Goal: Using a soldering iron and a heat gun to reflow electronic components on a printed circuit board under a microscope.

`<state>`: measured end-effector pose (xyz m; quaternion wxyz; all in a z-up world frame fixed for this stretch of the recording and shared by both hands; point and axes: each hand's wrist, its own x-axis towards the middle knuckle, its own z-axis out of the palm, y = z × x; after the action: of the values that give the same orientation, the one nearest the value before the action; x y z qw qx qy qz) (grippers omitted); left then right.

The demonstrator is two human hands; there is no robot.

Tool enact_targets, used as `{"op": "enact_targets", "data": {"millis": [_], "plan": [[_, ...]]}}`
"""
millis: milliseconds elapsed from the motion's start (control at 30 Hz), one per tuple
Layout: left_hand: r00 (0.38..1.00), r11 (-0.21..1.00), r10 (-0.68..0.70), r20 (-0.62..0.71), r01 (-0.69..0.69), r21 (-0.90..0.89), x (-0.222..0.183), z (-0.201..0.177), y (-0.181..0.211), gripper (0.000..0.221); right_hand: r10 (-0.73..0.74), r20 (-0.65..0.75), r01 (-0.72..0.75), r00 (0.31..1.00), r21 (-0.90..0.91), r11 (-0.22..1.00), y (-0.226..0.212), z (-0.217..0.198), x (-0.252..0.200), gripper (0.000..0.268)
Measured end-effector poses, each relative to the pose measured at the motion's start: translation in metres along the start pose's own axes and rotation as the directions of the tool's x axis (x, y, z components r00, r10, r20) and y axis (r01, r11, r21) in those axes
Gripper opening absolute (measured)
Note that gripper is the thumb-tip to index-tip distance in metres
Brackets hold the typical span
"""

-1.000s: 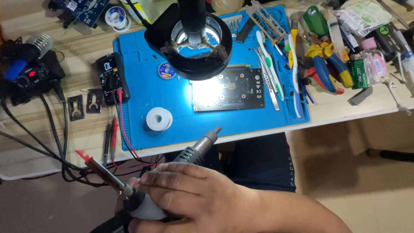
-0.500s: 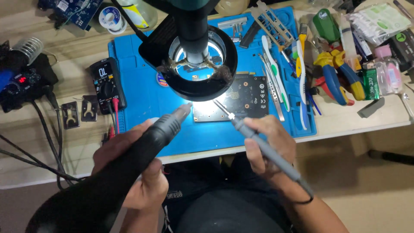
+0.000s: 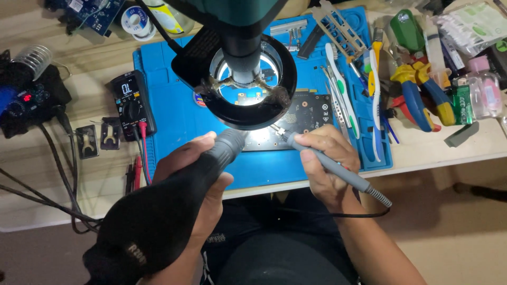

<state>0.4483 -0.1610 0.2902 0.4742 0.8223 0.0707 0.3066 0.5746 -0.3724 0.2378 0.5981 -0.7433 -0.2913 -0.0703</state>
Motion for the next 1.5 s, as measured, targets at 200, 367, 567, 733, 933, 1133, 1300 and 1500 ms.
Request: {"op": "enact_targets", "data": {"millis": [200, 367, 567, 733, 933, 1133, 1300, 1500], "plan": [[0.998, 0.997, 0.063, 0.008, -0.064, 0.033, 0.002, 0.001, 0.000, 0.047, -0.121, -0.049, 0.120, 0.992, -0.016, 0.993, 0.003, 0.006, 0.000, 0.018], [0.951, 0.934, 0.308, -0.006, -0.302, 0.190, 0.010, -0.001, -0.012, 0.032, -0.143, -0.033, 0.141, 0.989, -0.070, 0.988, 0.003, 0.008, 0.001, 0.017], [0.866, 0.884, 0.467, -0.180, -0.453, 0.113, 0.022, 0.008, -0.030, 0.038, -0.094, -0.130, 0.097, 0.987, 0.017, 0.995, 0.011, 0.008, 0.004, 0.017], [0.852, 0.872, 0.489, -0.187, -0.476, 0.113, 0.021, 0.001, -0.030, 0.040, -0.104, -0.137, 0.106, 0.985, 0.005, 0.994, 0.010, 0.008, 0.004, 0.017], [0.850, 0.874, 0.487, -0.204, -0.475, 0.104, 0.020, 0.000, -0.028, 0.039, -0.122, -0.127, 0.120, 0.984, -0.023, 0.992, 0.010, 0.009, 0.003, 0.016], [0.871, 0.895, 0.446, -0.207, -0.440, 0.081, 0.017, 0.001, -0.025, 0.037, -0.114, -0.123, 0.116, 0.986, 0.009, 0.993, 0.012, 0.010, 0.002, 0.016], [0.871, 0.898, 0.441, -0.216, -0.426, 0.113, 0.015, 0.005, -0.025, 0.038, -0.107, -0.123, 0.107, 0.987, -0.006, 0.994, 0.012, 0.010, 0.002, 0.015], [0.880, 0.906, 0.424, -0.216, -0.408, 0.115, 0.015, 0.005, -0.025, 0.039, -0.092, -0.124, 0.093, 0.988, 0.005, 0.996, 0.011, 0.010, 0.001, 0.015]]}}
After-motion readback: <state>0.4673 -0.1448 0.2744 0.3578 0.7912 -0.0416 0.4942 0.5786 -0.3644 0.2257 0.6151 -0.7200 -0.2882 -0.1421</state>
